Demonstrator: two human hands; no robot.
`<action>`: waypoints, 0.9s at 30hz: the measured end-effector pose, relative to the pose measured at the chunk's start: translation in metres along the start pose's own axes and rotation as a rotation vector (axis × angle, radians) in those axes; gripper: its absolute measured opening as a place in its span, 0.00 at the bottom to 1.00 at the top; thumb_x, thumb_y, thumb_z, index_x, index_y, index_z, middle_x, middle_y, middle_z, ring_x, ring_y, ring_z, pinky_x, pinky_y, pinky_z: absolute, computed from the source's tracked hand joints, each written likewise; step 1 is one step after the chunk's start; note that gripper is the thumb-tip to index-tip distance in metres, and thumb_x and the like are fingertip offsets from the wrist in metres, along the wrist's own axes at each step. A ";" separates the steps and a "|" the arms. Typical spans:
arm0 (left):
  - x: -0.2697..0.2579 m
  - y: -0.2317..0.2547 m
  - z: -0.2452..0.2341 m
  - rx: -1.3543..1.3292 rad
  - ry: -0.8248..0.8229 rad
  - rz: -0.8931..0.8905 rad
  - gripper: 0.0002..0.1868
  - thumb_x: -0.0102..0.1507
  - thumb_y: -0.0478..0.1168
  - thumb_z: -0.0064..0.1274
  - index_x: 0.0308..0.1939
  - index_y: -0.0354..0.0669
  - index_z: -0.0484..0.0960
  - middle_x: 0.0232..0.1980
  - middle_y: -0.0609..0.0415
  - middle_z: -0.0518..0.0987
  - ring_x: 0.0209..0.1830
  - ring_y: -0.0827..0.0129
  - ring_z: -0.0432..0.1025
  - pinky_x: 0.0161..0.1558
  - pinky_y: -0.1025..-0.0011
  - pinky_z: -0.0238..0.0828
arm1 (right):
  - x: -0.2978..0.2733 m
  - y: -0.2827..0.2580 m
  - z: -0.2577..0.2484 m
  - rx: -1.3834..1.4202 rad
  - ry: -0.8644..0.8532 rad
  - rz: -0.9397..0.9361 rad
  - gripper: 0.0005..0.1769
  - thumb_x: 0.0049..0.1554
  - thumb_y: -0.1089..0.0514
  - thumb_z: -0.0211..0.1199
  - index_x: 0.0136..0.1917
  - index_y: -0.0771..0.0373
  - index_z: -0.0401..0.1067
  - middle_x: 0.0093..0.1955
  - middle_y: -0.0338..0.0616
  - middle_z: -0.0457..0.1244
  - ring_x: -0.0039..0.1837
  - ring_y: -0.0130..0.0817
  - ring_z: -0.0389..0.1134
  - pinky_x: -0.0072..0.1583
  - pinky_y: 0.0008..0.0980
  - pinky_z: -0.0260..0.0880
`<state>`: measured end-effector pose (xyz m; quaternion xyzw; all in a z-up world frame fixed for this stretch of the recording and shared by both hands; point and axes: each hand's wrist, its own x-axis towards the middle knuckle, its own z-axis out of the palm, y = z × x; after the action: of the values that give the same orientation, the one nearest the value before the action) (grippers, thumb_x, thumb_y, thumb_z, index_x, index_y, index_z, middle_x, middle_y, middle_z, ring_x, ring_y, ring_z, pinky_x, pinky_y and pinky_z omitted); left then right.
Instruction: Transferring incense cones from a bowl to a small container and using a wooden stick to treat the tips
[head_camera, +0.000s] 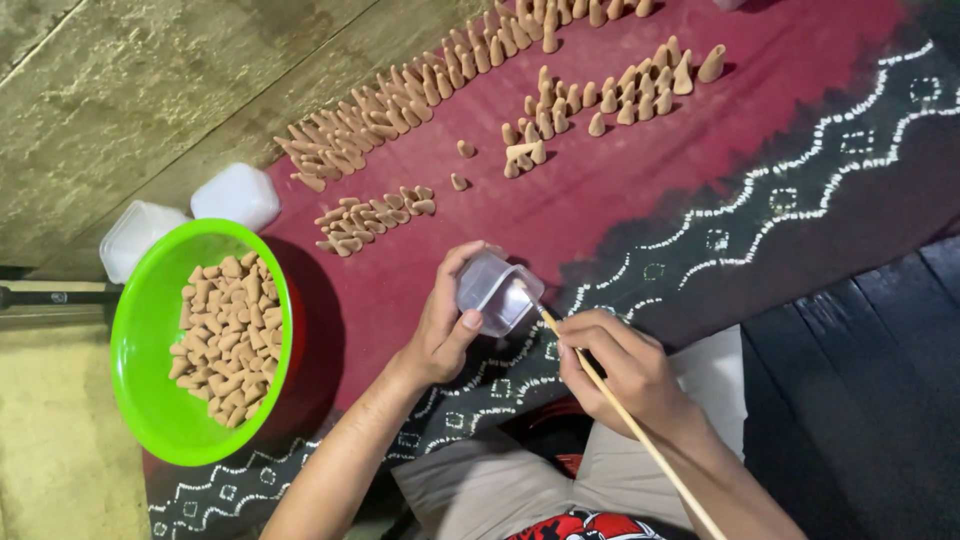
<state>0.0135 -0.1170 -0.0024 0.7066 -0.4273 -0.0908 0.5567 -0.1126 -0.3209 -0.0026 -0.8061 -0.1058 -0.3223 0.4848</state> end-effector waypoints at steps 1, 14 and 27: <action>0.000 0.000 0.000 0.005 0.013 0.007 0.39 0.71 0.58 0.35 0.73 0.26 0.54 0.65 0.33 0.68 0.68 0.44 0.65 0.68 0.47 0.58 | 0.000 0.000 -0.001 -0.035 0.036 0.002 0.05 0.53 0.70 0.65 0.39 0.62 0.76 0.42 0.41 0.69 0.39 0.39 0.73 0.45 0.29 0.76; -0.001 0.007 0.010 -0.059 0.082 -0.038 0.38 0.73 0.64 0.37 0.71 0.33 0.56 0.67 0.36 0.67 0.69 0.52 0.66 0.72 0.55 0.63 | 0.004 -0.001 -0.008 -0.095 -0.117 -0.096 0.07 0.56 0.72 0.56 0.36 0.68 0.64 0.42 0.49 0.64 0.40 0.37 0.67 0.44 0.30 0.70; 0.001 0.010 0.006 0.025 0.079 -0.021 0.40 0.73 0.66 0.33 0.71 0.32 0.57 0.66 0.37 0.68 0.69 0.51 0.66 0.72 0.54 0.63 | 0.008 -0.013 -0.007 -0.107 -0.117 -0.088 0.08 0.56 0.72 0.56 0.35 0.69 0.63 0.39 0.49 0.64 0.41 0.37 0.69 0.44 0.28 0.71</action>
<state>0.0054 -0.1225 0.0045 0.7209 -0.3985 -0.0634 0.5635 -0.1162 -0.3213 0.0141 -0.8430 -0.1520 -0.3007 0.4193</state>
